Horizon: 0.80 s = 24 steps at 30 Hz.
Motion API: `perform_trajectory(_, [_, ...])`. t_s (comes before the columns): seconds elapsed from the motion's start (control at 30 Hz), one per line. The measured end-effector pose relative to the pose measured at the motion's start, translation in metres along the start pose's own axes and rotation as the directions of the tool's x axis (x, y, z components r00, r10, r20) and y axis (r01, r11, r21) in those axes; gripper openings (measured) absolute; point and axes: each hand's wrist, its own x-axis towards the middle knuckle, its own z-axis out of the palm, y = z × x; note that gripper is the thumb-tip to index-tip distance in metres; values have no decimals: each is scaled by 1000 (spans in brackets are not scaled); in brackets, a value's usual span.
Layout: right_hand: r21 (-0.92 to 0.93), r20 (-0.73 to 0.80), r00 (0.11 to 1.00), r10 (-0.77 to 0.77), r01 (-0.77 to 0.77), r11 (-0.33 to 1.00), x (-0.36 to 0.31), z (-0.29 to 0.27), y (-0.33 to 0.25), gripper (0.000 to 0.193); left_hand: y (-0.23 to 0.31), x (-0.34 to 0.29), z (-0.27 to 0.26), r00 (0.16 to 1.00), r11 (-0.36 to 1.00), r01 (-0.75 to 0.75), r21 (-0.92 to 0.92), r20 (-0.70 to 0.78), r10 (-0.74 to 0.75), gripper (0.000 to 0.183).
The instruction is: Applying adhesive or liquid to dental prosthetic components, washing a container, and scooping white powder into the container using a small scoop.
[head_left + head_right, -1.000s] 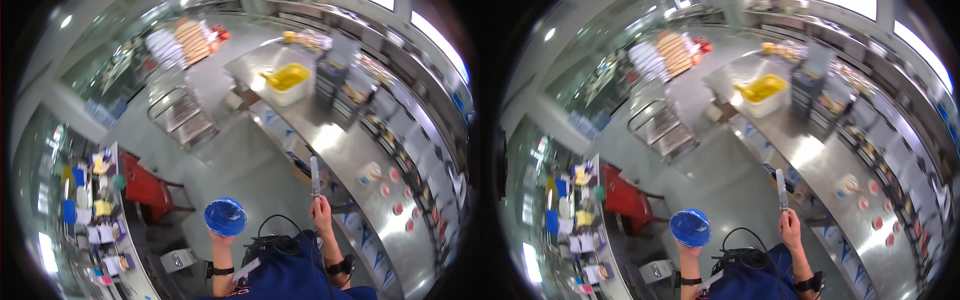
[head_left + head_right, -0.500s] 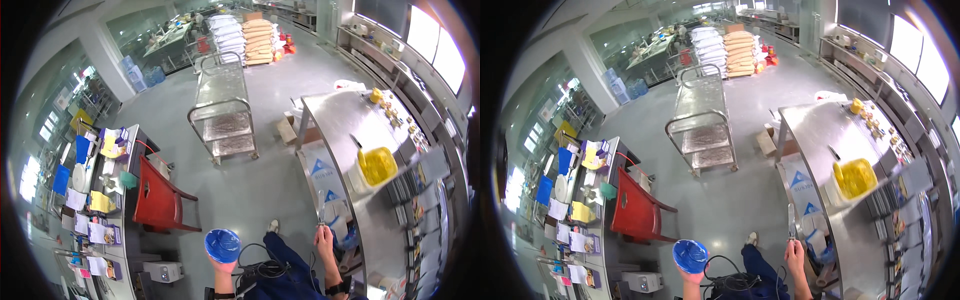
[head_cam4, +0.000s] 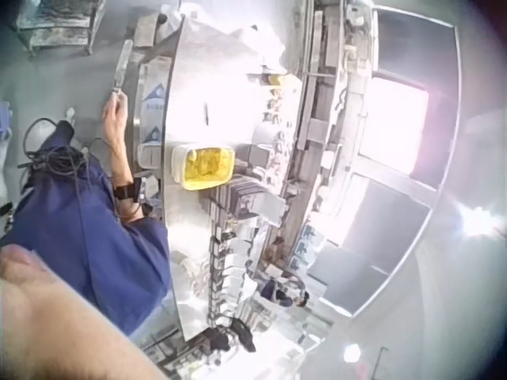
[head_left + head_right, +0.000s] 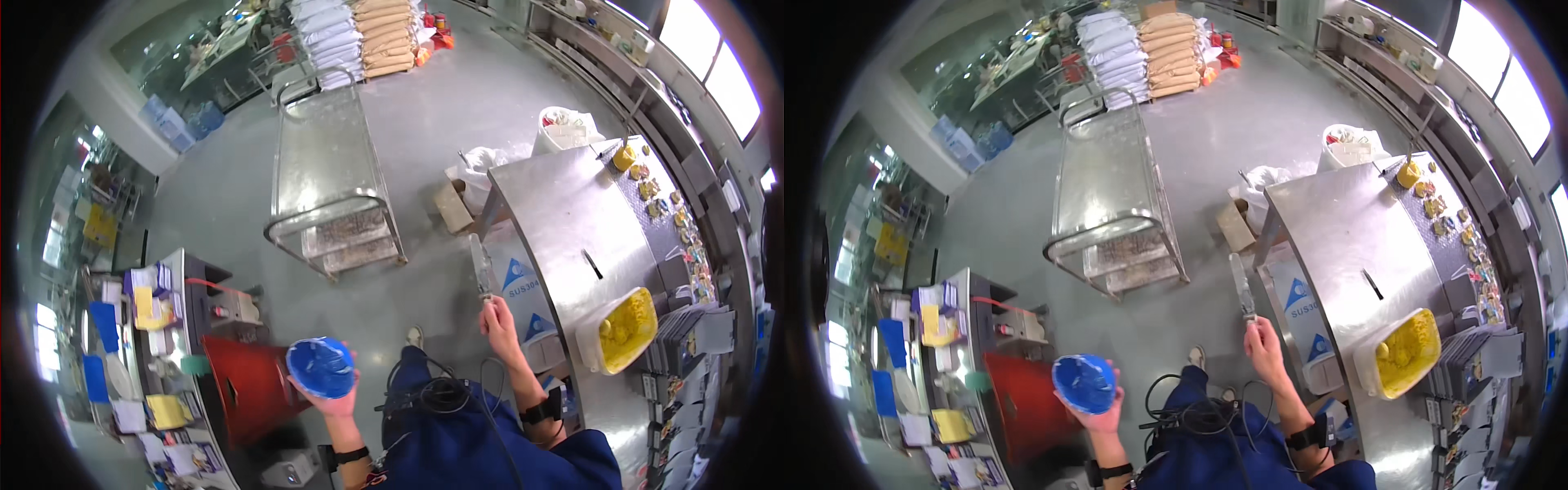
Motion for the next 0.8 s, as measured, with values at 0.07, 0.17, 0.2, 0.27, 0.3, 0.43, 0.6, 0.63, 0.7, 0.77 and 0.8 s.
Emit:
perform_trajectory(0.07, [54,-78,997,20,-16,998,33,-11,8,21,-17,66,13,994,996,57,65,93,-63,105])
perform_trajectory(0.17, [87,-196,981,9,8,996,71,-20,6,23,-54,167,26,971,983,144,115,177,-163,104])
perform_trajectory(0.2, [68,-264,964,-3,21,997,84,-29,0,27,-69,197,46,955,967,184,179,200,-219,101])
perform_trajectory(0.27, [48,-338,941,18,-2,999,108,-52,1,35,-99,256,79,939,956,251,153,203,-279,99])
perform_trajectory(0.3, [45,-365,930,37,-22,999,121,-62,-1,36,-114,288,96,938,949,280,147,170,-303,97])
perform_trajectory(0.43, [71,-535,841,85,-56,996,193,-103,-3,31,-169,416,145,883,898,392,199,195,-428,92])
perform_trajectory(0.6, [90,-618,782,80,-31,995,316,-139,-20,17,-220,541,210,876,894,419,157,188,-444,83])
perform_trajectory(0.63, [98,-606,791,82,-28,995,346,-147,-16,17,-223,559,224,882,898,415,148,176,-437,83])
perform_trajectory(0.7, [94,-534,830,159,-128,987,412,-144,-26,18,-214,589,233,945,941,304,148,78,-317,85])
perform_trajectory(0.77, [43,-459,872,168,-167,985,485,-136,-33,24,-200,627,225,978,969,178,171,77,-194,83])
perform_trajectory(0.8, [28,-431,887,165,-170,985,520,-134,-28,27,-194,647,223,989,971,116,211,68,-133,82])
